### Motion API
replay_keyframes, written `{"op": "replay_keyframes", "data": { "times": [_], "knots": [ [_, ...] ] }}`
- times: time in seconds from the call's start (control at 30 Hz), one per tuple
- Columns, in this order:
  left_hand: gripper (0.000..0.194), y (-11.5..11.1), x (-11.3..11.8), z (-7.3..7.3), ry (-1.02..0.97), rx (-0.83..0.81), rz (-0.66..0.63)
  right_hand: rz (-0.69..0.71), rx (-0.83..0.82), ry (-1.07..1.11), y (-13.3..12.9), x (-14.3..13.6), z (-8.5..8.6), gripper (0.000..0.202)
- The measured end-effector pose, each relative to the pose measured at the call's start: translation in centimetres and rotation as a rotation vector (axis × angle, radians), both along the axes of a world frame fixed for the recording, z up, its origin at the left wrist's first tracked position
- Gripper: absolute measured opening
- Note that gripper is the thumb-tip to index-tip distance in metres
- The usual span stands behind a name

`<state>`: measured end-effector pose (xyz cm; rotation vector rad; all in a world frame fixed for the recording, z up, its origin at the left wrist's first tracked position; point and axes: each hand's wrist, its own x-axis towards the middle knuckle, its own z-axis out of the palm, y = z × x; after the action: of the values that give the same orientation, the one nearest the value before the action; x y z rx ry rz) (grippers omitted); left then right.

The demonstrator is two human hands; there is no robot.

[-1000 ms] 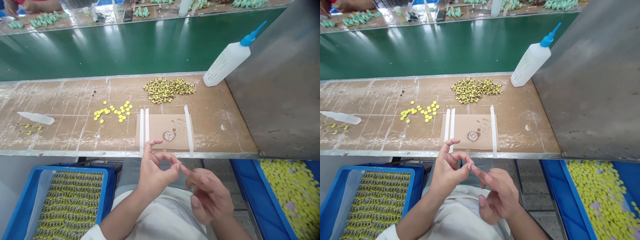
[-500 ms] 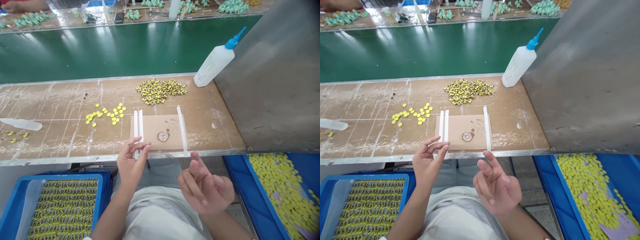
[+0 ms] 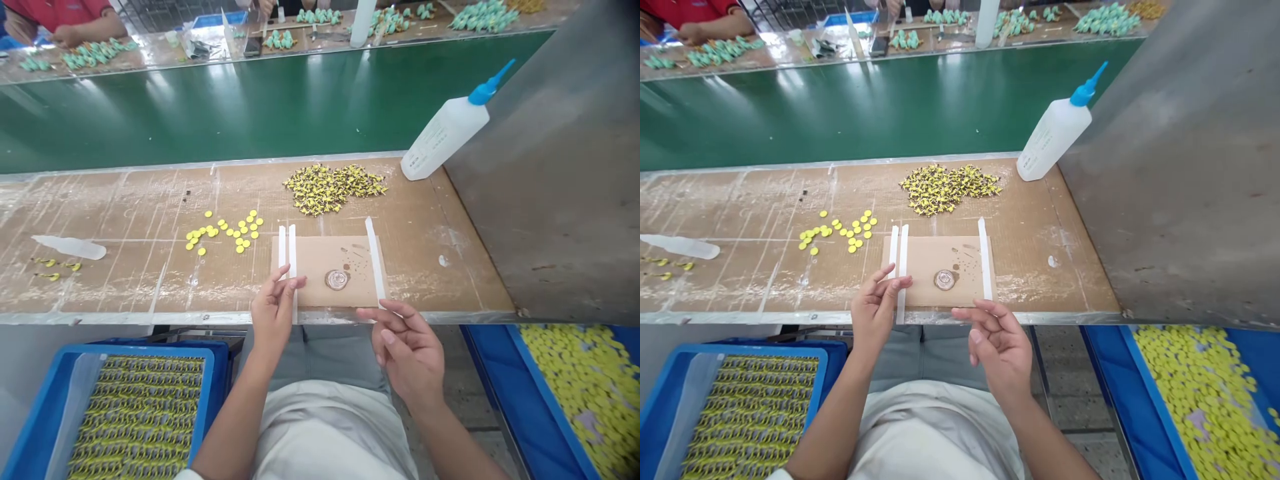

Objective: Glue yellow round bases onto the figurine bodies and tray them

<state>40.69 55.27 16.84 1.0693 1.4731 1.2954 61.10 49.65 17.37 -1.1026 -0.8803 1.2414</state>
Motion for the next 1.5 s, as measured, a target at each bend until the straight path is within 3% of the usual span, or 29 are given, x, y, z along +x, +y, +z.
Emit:
{"op": "replay_keyframes", "data": {
  "times": [0.2,0.37,0.47,0.67,0.8,0.9,1.1,1.3,1.5],
  "knots": [
    [0.046,0.2,-0.6,-0.3,-0.029,-0.005,-0.028,-0.016,0.016,-0.064,0.4,0.3,-0.5,0.025],
    [0.045,0.0,-0.8,-1.3,0.583,0.157,-0.086,-0.046,0.044,-0.164,0.7,0.1,-0.4,0.024],
    [0.051,-0.2,-0.8,-1.6,0.756,0.217,-0.120,-0.068,0.089,-0.240,0.5,0.0,-0.5,0.024],
    [0.053,-0.5,-1.1,-1.3,0.543,0.122,-0.085,0.019,0.229,-0.565,0.5,-1.2,-0.7,0.025],
    [0.054,-1.5,-0.8,0.1,0.192,0.006,-0.151,0.074,0.338,-0.785,1.4,-2.8,-0.6,0.028],
    [0.062,-2.3,-0.4,1.3,0.058,-0.030,-0.173,0.019,0.455,-0.919,2.2,-3.7,-0.4,0.027],
    [0.060,-2.9,-0.3,2.1,0.059,-0.042,-0.154,-0.082,0.640,-1.037,3.4,-4.5,-0.5,0.031],
    [0.043,-3.1,-0.6,1.7,0.080,-0.081,-0.130,-0.260,0.664,-1.086,4.1,-4.7,-0.7,0.027],
    [0.042,-3.3,-1.0,1.2,0.028,-0.079,-0.133,-0.052,0.719,-1.020,3.4,-4.6,-0.8,0.019]
  ]
}}
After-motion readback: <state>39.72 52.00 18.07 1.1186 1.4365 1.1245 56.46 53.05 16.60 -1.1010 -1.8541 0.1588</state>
